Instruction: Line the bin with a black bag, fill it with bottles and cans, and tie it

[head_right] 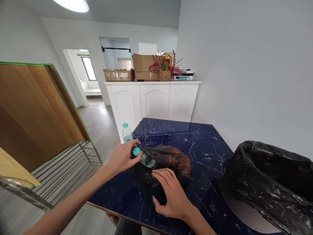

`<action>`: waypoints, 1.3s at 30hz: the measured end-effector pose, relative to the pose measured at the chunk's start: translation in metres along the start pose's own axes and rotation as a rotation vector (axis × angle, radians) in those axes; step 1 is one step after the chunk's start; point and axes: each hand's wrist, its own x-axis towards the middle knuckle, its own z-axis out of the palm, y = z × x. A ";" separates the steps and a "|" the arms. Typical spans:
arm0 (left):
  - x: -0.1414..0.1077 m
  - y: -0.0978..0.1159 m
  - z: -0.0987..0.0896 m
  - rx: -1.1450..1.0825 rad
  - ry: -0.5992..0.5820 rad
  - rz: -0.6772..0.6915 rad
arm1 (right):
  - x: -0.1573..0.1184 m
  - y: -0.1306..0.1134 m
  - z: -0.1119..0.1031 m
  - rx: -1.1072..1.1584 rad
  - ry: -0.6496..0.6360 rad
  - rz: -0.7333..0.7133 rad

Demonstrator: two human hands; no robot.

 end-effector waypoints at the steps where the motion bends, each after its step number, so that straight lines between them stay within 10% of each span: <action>1: 0.001 0.001 0.000 -0.013 -0.017 -0.004 | 0.006 -0.003 0.002 0.004 0.028 0.040; 13: -0.002 0.007 -0.003 -0.134 0.010 0.026 | 0.083 0.013 0.036 0.045 0.147 0.327; 25: -0.089 0.048 -0.027 -0.675 0.143 -0.137 | 0.073 -0.069 0.014 0.345 -0.050 0.137; 33: -0.072 -0.036 -0.072 -0.515 0.572 -0.520 | 0.023 -0.028 0.035 0.082 -0.219 0.237; 39: -0.038 -0.103 -0.030 -0.378 0.467 -0.517 | -0.018 0.013 0.053 -0.171 -0.149 0.233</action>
